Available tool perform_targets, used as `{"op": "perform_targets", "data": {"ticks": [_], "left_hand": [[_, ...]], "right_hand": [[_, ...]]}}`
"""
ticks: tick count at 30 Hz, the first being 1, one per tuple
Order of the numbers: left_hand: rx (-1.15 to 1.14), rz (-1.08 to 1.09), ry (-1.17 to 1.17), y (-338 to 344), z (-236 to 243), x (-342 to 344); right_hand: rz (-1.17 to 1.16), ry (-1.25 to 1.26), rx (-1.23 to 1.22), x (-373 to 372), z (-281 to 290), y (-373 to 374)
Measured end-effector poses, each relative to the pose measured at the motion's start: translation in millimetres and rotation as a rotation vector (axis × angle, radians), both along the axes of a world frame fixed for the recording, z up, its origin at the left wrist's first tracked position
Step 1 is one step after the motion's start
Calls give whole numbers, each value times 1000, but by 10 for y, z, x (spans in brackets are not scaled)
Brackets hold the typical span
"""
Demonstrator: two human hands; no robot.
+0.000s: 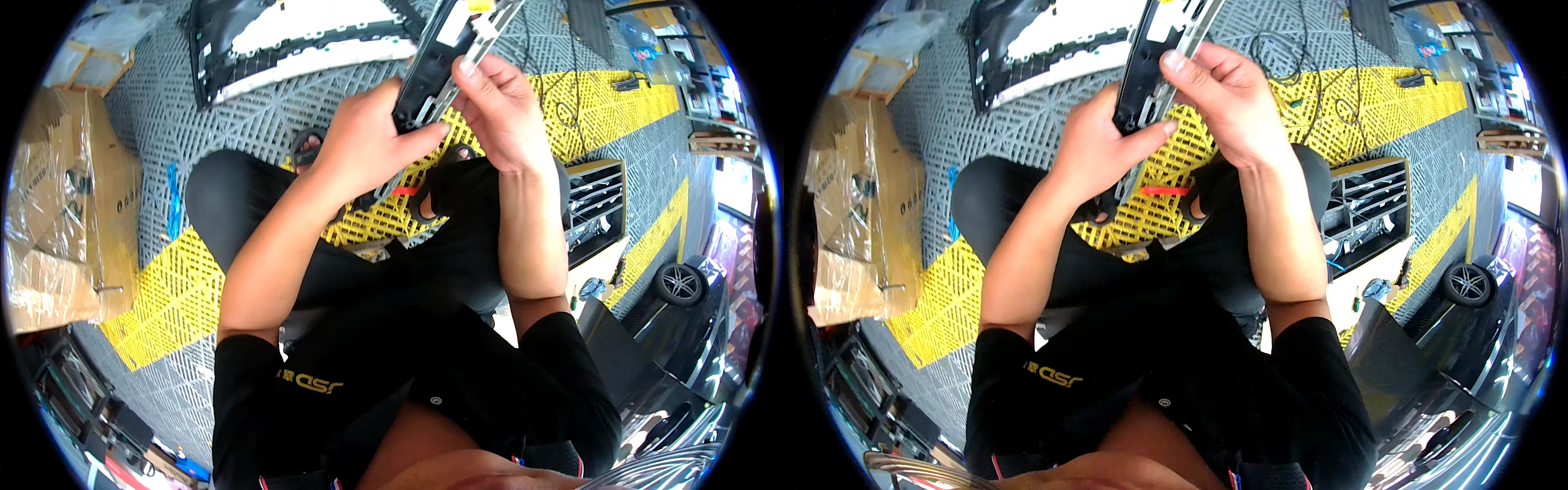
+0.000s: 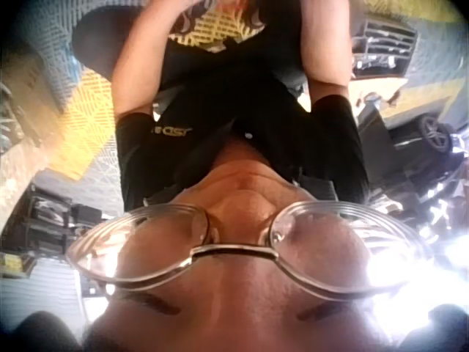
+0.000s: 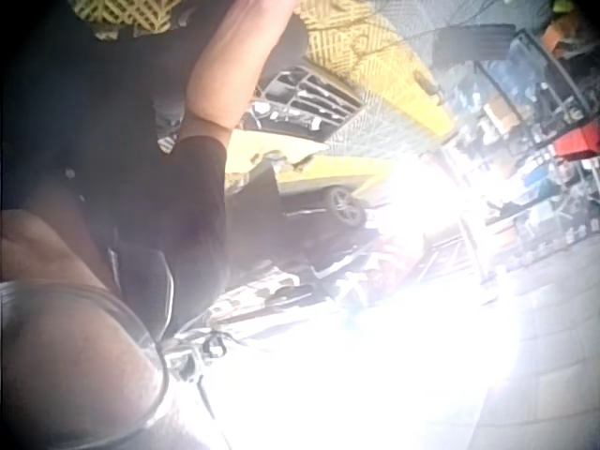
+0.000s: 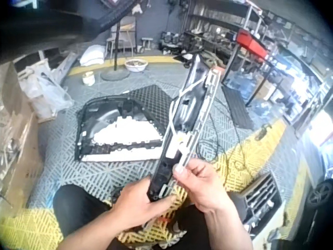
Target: The person uses a tool to remove clips from a car door interior panel. They then sit on the floor and manipulate a black plastic trim piece, attaching wires and a handle component by hand.
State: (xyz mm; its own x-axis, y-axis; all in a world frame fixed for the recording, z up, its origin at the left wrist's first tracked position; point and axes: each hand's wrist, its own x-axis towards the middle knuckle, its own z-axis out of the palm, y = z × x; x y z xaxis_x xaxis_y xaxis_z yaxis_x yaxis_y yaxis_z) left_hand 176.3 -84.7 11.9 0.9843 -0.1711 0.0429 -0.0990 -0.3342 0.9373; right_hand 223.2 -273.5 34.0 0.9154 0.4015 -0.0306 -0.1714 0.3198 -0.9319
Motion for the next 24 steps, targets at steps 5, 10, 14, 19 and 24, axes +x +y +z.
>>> {"op": "perform_targets", "data": {"ticks": [5, 10, 14, 19, 24], "left_hand": [[-37, -156, 92, 10, 102, -13], [23, -230, 130, 50, 49, -15], [-653, -239, 117, 35, -50, 62], [-476, -24, 68, -81, -75, 99], [-283, 12, 65, -86, -5, 40]], "right_hand": [[-113, -67, 283, 163, 208, -192], [-254, -66, 190, 165, 141, -240], [-230, -4, 94, 38, 66, -117], [-186, -47, 20, -62, 49, 41], [-302, -90, 80, 15, 69, 25]]}}
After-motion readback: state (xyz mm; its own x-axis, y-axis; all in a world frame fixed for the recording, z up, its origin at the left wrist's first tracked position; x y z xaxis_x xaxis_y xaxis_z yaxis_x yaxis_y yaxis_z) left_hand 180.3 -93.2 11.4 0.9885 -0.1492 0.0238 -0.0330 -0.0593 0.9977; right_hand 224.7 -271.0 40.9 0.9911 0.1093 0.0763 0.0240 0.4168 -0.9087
